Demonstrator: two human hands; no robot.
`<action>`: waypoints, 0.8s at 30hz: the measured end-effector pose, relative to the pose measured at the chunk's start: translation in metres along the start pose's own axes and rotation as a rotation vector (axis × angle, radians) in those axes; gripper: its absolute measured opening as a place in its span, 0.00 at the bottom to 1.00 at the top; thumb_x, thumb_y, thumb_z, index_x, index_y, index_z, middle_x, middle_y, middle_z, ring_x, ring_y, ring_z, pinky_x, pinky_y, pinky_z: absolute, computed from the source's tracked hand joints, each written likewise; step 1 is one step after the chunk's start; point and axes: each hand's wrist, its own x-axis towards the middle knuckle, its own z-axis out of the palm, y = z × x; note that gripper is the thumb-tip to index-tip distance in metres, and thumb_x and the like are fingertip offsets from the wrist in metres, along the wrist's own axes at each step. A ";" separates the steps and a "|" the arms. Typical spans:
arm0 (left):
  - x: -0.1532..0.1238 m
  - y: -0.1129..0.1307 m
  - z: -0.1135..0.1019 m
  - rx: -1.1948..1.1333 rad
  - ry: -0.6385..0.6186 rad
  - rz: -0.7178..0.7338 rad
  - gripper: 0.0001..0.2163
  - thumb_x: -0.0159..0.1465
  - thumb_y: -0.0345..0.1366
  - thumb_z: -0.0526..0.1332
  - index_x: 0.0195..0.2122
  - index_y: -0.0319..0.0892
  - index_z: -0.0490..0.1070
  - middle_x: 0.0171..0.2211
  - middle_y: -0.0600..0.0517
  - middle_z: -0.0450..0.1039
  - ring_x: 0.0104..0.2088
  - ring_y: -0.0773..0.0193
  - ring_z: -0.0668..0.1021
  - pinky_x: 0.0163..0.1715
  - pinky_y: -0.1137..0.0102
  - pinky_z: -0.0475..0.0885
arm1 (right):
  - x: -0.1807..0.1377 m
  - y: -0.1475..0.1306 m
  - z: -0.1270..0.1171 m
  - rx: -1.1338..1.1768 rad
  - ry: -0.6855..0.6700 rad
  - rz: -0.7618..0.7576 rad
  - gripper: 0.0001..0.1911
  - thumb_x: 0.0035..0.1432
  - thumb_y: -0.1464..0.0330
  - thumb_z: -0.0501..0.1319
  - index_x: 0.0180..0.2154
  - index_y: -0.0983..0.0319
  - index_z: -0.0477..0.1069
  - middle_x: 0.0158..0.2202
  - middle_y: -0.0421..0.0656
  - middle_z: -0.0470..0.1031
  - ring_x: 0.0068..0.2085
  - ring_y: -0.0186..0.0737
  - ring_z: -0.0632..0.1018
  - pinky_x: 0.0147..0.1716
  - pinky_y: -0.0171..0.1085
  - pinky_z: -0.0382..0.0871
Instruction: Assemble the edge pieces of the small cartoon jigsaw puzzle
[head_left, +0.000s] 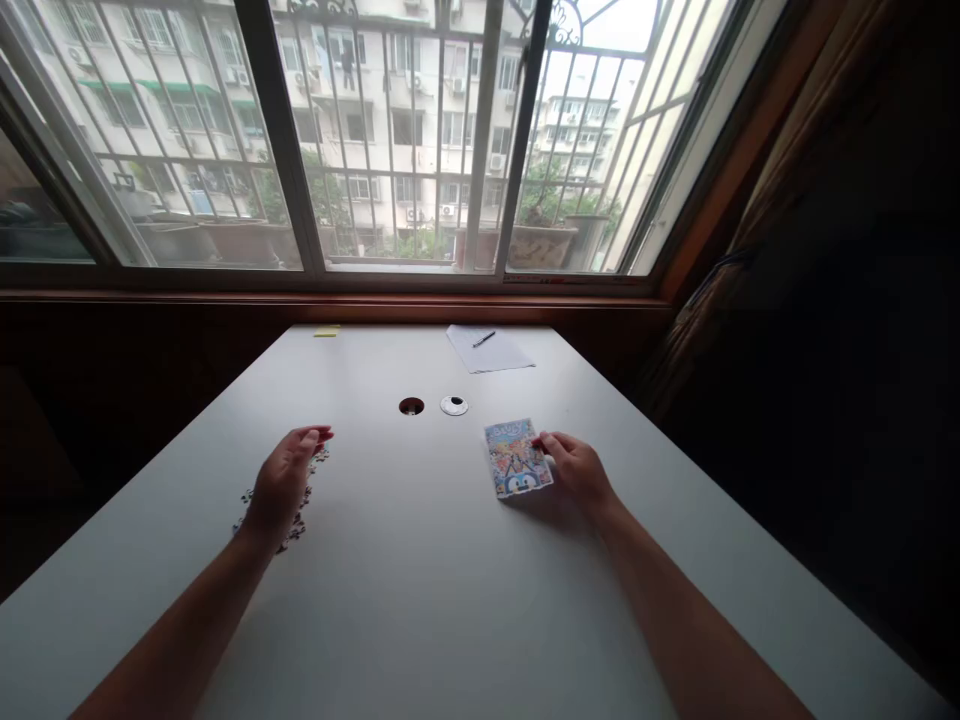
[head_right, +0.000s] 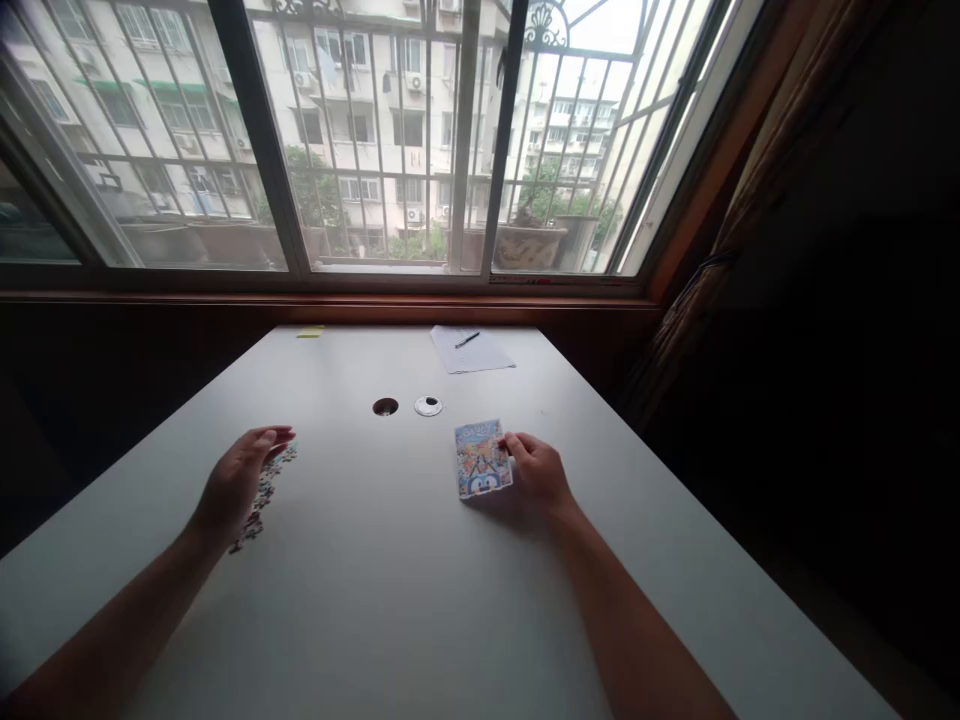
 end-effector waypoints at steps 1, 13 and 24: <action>0.006 -0.004 -0.009 0.034 0.022 0.010 0.22 0.68 0.53 0.53 0.46 0.40 0.73 0.50 0.44 0.77 0.54 0.52 0.77 0.58 0.56 0.71 | 0.003 0.006 -0.004 -0.032 0.010 0.013 0.24 0.62 0.51 0.55 0.34 0.60 0.81 0.36 0.46 0.83 0.39 0.48 0.81 0.43 0.43 0.73; 0.042 -0.048 -0.110 0.441 -0.107 -0.030 0.30 0.68 0.58 0.50 0.56 0.40 0.73 0.61 0.42 0.69 0.64 0.44 0.68 0.65 0.46 0.60 | 0.019 0.035 -0.018 -0.266 0.180 -0.063 0.25 0.61 0.52 0.55 0.42 0.63 0.80 0.43 0.50 0.76 0.45 0.48 0.76 0.51 0.46 0.68; 0.035 -0.065 -0.070 0.634 -0.387 0.098 0.34 0.68 0.61 0.47 0.64 0.41 0.66 0.67 0.45 0.62 0.68 0.50 0.63 0.69 0.52 0.54 | 0.019 0.045 -0.021 -0.294 0.232 -0.110 0.22 0.62 0.54 0.55 0.43 0.62 0.79 0.43 0.50 0.77 0.44 0.48 0.76 0.51 0.47 0.69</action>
